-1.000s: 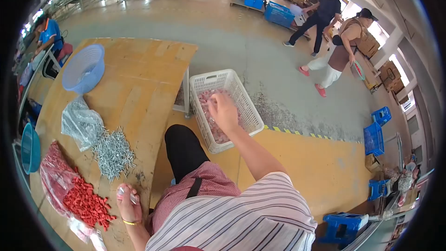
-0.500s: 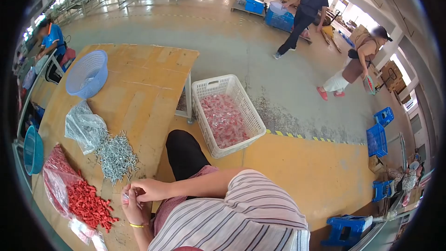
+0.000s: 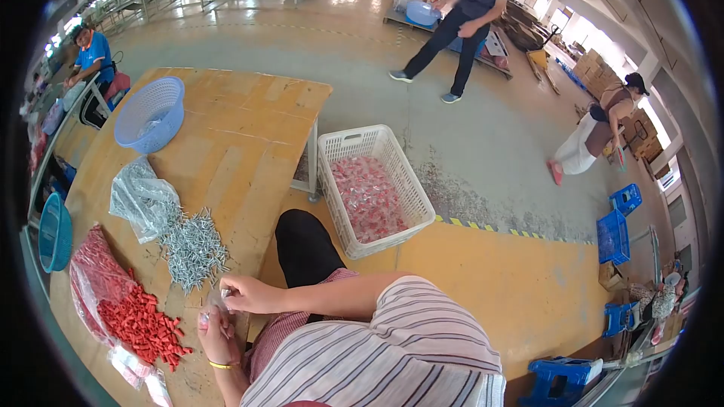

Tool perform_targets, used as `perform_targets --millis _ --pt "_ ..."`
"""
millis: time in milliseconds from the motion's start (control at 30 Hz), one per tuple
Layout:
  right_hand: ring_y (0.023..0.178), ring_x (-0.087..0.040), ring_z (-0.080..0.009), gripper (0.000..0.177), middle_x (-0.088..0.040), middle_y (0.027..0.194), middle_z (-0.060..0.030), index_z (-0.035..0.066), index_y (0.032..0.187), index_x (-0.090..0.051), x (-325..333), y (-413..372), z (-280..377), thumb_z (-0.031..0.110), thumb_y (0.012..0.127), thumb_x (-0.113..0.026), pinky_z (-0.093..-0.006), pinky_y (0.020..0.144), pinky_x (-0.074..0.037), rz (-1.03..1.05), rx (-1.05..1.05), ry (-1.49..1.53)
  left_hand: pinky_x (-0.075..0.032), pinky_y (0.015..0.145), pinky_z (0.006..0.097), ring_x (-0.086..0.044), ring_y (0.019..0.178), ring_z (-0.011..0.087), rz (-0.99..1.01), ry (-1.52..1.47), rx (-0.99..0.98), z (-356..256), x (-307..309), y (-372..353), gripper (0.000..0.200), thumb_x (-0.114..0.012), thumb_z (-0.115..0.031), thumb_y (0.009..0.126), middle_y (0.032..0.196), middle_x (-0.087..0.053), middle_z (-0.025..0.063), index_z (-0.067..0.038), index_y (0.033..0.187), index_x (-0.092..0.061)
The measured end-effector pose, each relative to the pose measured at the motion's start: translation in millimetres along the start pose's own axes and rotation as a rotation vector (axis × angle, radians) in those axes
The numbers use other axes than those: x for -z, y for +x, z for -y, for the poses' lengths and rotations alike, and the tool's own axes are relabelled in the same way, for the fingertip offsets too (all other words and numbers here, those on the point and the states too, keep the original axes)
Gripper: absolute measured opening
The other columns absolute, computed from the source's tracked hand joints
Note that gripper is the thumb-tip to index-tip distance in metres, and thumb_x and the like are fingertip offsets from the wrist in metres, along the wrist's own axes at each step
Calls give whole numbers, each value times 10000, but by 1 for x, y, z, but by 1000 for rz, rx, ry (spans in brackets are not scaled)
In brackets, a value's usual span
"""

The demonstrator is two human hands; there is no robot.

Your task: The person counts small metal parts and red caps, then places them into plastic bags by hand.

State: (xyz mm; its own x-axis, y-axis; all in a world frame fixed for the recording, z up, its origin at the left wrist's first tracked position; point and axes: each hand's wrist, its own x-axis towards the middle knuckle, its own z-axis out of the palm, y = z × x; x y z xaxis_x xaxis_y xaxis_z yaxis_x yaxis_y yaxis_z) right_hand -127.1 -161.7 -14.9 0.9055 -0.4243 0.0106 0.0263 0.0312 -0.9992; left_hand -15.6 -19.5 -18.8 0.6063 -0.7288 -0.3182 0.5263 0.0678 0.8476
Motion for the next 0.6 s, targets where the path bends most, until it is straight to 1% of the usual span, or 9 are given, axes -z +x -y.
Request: perform_targets --millis 67,167,200,233,267,367,400,533,600 --pt "874 -590 -113 192 -614 904 -72 6 1065 -533 -11 0 -1 141 945 -599 -297 772 -498 -61 174 87 -315 462 183 -434 526 45 40 40 12 -2 1 0 66 -617 -106 941 653 -524 -20 -64 904 -583" --pt "851 -602 -120 176 -636 922 -71 7 1063 -582 -6 4 1 144 955 -603 -293 763 -508 65 128 -104 -313 470 183 -446 542 34 66 114 39 -1 7 -1 35 -616 -85 923 670 -532 -40 -52 915 -613" --pt "792 -598 -146 138 -638 853 -81 13 1002 -614 -8 0 13 141 953 -600 -315 714 -501 20 55 -19 -317 476 186 -447 548 30 54 147 40 -3 6 -2 37 -618 -79 915 678 -535 -49 -45 924 -629" --pt "768 -606 -149 151 -644 851 -80 11 1021 -628 -9 2 3 145 958 -596 -311 697 -510 -57 136 -180 -319 482 196 -426 545 28 41 167 49 -4 2 -3 72 -636 -84 911 676 -532 -64 -41 965 -657" --pt "748 -608 -149 168 -649 846 -83 7 1046 -629 -8 0 -2 148 963 -589 -305 672 -509 -70 76 -179 -353 519 200 -456 589 32 25 192 7 -11 -1 -5 95 -643 -95 910 711 -557 -53 -40 984 -666" --pt "766 -598 -77 116 -640 860 -36 12 1036 -628 -2 2 -2 92 957 -604 -250 677 -499 23 -59 -77 -457 628 212 -548 719 43 26 243 -148 -28 -15 -17 163 -663 -128 909 817 -634 -18 -38 1042 -692" --pt "772 -595 -73 120 -637 868 -29 11 1041 -624 -5 6 11 98 961 -602 -240 681 -495 72 -102 -72 -490 748 221 -585 822 56 -32 337 -153 -14 0 -11 167 -672 -141 908 890 -674 -6 -25 1024 -700" --pt "769 -582 -69 127 -627 880 -18 13 1057 -607 -21 13 9 98 964 -598 -225 687 -485 33 -31 -53 -499 787 234 -594 844 55 -22 311 -193 3 20 -1 145 -674 -137 921 919 -693 -9 -18 996 -708" --pt "773 -581 -67 108 -625 877 -16 4 1030 -608 -19 17 7 85 961 -593 -227 689 -483 19 -7 -101 -494 795 231 -591 853 53 -11 361 -213 -1 26 0 150 -669 -142 924 922 -692 -11 -16 997 -708"
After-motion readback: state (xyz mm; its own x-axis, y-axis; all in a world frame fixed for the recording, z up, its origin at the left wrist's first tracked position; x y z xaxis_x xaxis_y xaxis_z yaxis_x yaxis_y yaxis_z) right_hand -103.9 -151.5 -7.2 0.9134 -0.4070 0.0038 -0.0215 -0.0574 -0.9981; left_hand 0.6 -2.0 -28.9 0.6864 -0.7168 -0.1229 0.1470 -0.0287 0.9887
